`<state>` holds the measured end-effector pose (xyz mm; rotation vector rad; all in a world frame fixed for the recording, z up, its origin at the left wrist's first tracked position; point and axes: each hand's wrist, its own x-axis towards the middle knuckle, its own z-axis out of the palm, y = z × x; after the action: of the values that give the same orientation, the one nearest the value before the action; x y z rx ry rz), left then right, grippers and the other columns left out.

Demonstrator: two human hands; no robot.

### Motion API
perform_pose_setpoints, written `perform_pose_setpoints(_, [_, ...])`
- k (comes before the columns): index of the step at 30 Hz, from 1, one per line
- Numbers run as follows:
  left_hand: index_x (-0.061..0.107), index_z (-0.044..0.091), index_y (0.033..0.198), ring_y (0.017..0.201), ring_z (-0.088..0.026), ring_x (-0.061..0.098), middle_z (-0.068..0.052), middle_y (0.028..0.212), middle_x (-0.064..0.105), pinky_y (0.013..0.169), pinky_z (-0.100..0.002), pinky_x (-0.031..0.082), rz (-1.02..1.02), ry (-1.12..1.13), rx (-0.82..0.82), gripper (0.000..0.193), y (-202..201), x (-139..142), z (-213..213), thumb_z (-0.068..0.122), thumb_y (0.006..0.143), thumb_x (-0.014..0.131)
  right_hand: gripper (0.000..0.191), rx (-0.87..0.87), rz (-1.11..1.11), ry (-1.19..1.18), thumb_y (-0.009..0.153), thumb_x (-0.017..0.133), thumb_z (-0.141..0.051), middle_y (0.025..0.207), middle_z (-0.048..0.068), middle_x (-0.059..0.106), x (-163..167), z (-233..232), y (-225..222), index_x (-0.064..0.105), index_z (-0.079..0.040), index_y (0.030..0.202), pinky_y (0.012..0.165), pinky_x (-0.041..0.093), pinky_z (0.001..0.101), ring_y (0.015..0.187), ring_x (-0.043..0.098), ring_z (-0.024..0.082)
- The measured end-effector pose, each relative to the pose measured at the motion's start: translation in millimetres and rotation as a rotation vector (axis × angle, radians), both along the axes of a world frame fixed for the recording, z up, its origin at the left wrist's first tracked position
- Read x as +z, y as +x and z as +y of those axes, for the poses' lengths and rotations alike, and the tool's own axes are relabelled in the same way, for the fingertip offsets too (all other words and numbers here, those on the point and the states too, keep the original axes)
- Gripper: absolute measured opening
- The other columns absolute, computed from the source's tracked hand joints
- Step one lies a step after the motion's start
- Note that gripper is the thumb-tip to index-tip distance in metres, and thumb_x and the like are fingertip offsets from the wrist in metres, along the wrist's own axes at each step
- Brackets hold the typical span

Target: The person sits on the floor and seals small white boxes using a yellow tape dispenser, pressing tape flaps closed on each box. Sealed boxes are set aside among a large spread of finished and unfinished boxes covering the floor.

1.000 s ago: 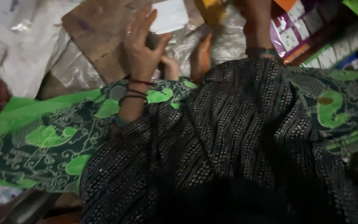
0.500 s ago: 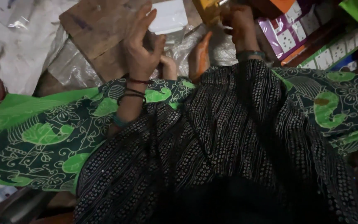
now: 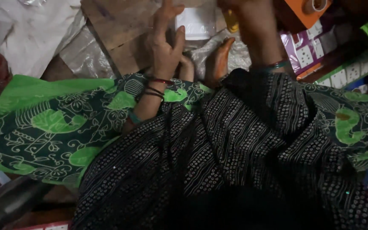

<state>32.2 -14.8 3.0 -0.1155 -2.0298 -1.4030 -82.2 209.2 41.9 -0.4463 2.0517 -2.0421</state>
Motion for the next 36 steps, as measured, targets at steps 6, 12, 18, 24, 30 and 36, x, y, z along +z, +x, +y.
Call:
perform_pose_setpoints(6, [0.051, 0.015, 0.14, 0.119, -0.027, 0.068, -0.012, 0.135, 0.064, 0.098, -0.037, 0.057, 0.014, 0.014, -0.015, 0.05, 0, 11, 0, 0.004, 0.094, 0.068, 0.02, 0.301, 0.28, 0.578, 0.102, 0.079, -0.023, 0.093, 0.007, 0.075, 32, -65, 5, 0.073, -0.005, 0.103, 0.071, 0.059, 0.0288, 0.082, 0.073, 0.014])
perform_pose_setpoints(12, [0.039, 0.018, 0.157, 0.128, -0.026, 0.058, 0.0, 0.134, 0.068, 0.112, -0.04, 0.049, 0.035, -0.179, 0.007, 0.065, -6, 4, -6, 0.016, 0.101, 0.07, 0.035, 0.239, 0.459, 0.949, 0.098, 0.084, -0.041, 0.085, 0.01, 0.073, 20, -68, -5, 0.077, -0.006, 0.101, 0.059, 0.055, 0.0334, 0.069, 0.07, 0.019])
perform_pose_setpoints(18, [0.045, 0.023, 0.156, 0.129, -0.026, 0.056, 0.003, 0.134, 0.071, 0.116, -0.042, 0.045, -0.015, -0.331, 0.014, 0.062, -6, 1, -12, 0.022, 0.1, 0.072, 0.056, 0.336, 0.568, 1.101, 0.087, 0.089, -0.053, 0.084, 0.015, 0.073, 21, -57, -25, 0.074, -0.002, 0.105, 0.054, 0.054, 0.0371, 0.068, 0.069, 0.026])
perform_pose_setpoints(24, [0.06, 0.022, 0.147, 0.129, -0.027, 0.054, -0.005, 0.138, 0.068, 0.117, -0.042, 0.042, -0.016, -0.332, -0.035, 0.05, -9, 2, -12, 0.017, 0.099, 0.071, 0.049, 0.303, 0.077, 1.058, 0.087, 0.089, -0.043, 0.081, 0.012, 0.069, 36, -10, -25, 0.067, 0.001, 0.094, 0.06, 0.056, 0.0387, 0.071, 0.071, 0.022])
perform_pose_setpoints(30, [0.067, 0.023, 0.139, 0.137, -0.029, 0.052, -0.006, 0.14, 0.067, 0.123, -0.044, 0.036, -0.051, -0.314, 0.031, 0.039, -15, -16, -13, 0.017, 0.1, 0.07, 0.058, 0.387, 0.031, 0.456, 0.092, 0.086, -0.023, 0.123, 0.016, 0.069, 20, 19, 2, 0.057, -0.004, 0.139, 0.097, 0.062, 0.0378, 0.112, 0.071, 0.026])
perform_pose_setpoints(36, [0.037, 0.019, 0.164, 0.15, -0.034, 0.05, -0.013, 0.163, 0.047, 0.123, -0.045, 0.045, -0.173, 0.107, -0.227, 0.056, -17, -44, -7, 0.039, 0.115, 0.053, 0.096, 0.251, 0.08, 0.282, 0.081, 0.089, -0.012, 0.15, 0.016, 0.053, -29, -13, 37, 0.031, -0.008, 0.157, 0.094, 0.057, 0.0414, 0.118, 0.066, 0.029])
